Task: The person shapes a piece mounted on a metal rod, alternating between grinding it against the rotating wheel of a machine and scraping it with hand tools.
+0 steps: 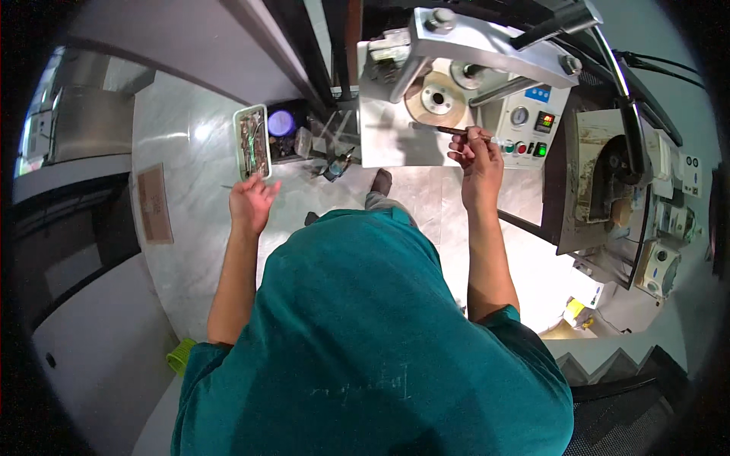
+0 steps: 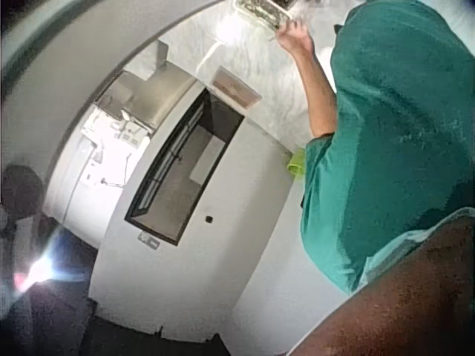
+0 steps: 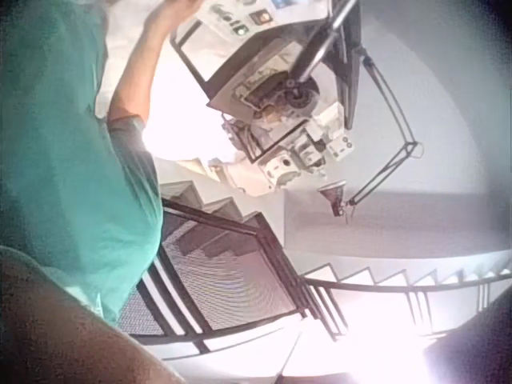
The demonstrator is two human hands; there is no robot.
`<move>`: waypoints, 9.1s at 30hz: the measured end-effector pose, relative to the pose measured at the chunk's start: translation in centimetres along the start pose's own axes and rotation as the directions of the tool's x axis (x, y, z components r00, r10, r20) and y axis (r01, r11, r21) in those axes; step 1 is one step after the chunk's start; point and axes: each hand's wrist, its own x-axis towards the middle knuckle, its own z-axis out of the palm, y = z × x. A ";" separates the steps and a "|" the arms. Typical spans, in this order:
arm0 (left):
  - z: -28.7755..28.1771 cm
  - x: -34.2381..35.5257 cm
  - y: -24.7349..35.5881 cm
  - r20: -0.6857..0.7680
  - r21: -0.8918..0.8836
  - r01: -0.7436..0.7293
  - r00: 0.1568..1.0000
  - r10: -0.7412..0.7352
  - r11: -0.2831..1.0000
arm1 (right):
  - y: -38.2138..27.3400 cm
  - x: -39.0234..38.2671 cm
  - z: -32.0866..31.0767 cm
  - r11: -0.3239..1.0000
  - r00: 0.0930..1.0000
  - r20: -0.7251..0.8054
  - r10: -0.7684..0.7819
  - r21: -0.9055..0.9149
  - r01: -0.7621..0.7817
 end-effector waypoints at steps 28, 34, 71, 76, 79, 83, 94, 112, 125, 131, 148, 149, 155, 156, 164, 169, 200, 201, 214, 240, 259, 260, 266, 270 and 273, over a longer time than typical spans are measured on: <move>-21.8 -5.3 -9.3 -0.346 0.924 0.379 0.888 0.302 -0.055 | 0.4 11.3 -1.5 0.406 0.899 0.307 -0.312 -0.813 0.418; -26.0 -3.8 -8.2 0.042 0.875 0.061 0.979 0.200 -0.481 | 2.3 9.1 -0.9 0.753 0.961 0.061 -0.270 -0.608 0.250; -26.0 -6.9 -9.8 -0.107 0.882 0.190 0.972 0.208 -0.432 | -1.5 7.7 -4.3 0.987 0.969 0.213 0.129 0.067 -0.146; -28.0 -6.0 -10.3 -0.362 0.930 0.367 0.899 0.245 0.027 | -2.2 7.9 -4.5 0.956 0.937 0.314 0.156 0.192 -0.223; -25.4 -5.2 -9.9 -0.505 0.831 0.418 0.844 0.183 0.368 | -2.6 8.0 -4.4 0.972 0.937 0.320 0.142 0.132 -0.192; -20.7 -5.2 -8.7 -0.435 0.858 0.336 0.877 0.203 0.390 | -2.0 8.9 -4.1 0.956 0.961 0.274 -0.044 -0.267 0.120; -21.6 -6.3 -9.0 -0.286 0.947 0.238 0.932 0.225 0.217 | -0.4 14.2 -0.8 0.354 0.773 0.631 -0.067 -0.709 0.610; -22.0 -7.7 -9.8 -0.362 0.901 0.276 0.903 0.231 0.335 | 1.2 13.4 -1.9 0.278 0.809 0.576 -0.116 -0.763 0.583; -21.0 -5.8 -7.6 -0.225 0.970 0.206 0.962 0.156 0.132 | 0.0 6.5 -4.9 0.992 0.997 0.064 0.030 0.121 -0.038; -17.7 -4.7 -7.4 -0.515 0.782 0.389 0.844 0.153 0.487 | -0.2 9.0 -3.4 0.844 0.967 0.217 -0.138 -0.486 0.229; -31.5 -9.2 -11.2 -0.098 0.926 0.161 0.976 0.195 -0.342 | 1.4 15.8 -0.2 0.013 0.465 0.885 0.009 -0.465 0.885; -28.5 -7.8 -10.9 -0.134 0.954 0.176 0.975 0.179 -0.243 | 0.8 15.2 -0.2 -0.013 0.484 0.875 0.009 -0.484 0.875; -17.6 -6.6 -8.5 -0.507 0.817 0.394 0.838 0.202 0.421 | 0.3 14.8 0.3 0.156 0.611 0.782 -0.126 -0.593 0.790; -16.3 -6.5 -8.4 -0.609 0.715 0.437 0.773 0.179 0.546 | 0.5 14.9 -0.5 0.098 0.582 0.803 -0.133 -0.573 0.814; -22.4 -7.8 -8.3 -0.353 0.907 0.272 0.908 0.227 0.320 | 1.2 10.6 -2.9 0.420 0.913 0.348 -0.211 -0.812 0.406; -23.9 -6.8 -7.4 -0.332 0.943 0.332 0.929 0.162 0.023 | 0.6 7.4 -4.8 0.999 0.996 -0.085 0.031 0.026 -0.029; -21.0 -7.1 -8.2 -0.397 0.898 0.345 0.903 0.164 0.275 | 1.7 13.6 -2.2 0.082 0.725 0.671 -0.152 -0.723 0.686; -21.0 -7.0 -8.3 -0.410 0.883 0.342 0.895 0.174 0.322 | 1.6 13.7 -2.2 0.108 0.729 0.665 -0.162 -0.722 0.683; -17.1 -5.7 -7.3 -0.488 0.817 0.381 0.857 0.167 0.432 | 0.9 14.4 -2.1 0.234 0.751 0.656 -0.082 -0.719 0.654; 2.2 -3.5 -3.7 -0.033 0.933 0.047 0.998 -0.043 0.358 | 0.0 -1.7 2.8 0.928 0.987 0.075 0.146 0.335 -0.162; 8.0 -11.7 2.6 0.441 0.527 -0.348 0.892 0.101 0.776 | 6.1 -11.0 19.1 0.950 0.630 0.721 0.289 -0.134 -0.282; 7.6 -12.1 2.3 0.432 0.519 -0.349 0.895 0.114 0.780 | 6.6 -11.2 19.7 0.938 0.542 0.766 0.345 -0.258 -0.232; 6.8 -13.6 1.5 0.383 0.478 -0.320 0.914 0.134 0.818 | 7.2 -12.5 21.1 0.936 0.566 0.748 0.348 -0.316 -0.157; 5.5 -13.7 2.6 0.352 0.640 -0.399 0.912 0.211 0.657 | 5.9 -10.7 20.3 0.990 0.777 0.626 0.068 -0.138 0.024; 4.4 -14.4 2.5 0.265 0.596 -0.177 0.964 0.017 0.784 | 4.4 -10.8 19.5 0.801 0.683 0.725 0.092 -0.461 0.381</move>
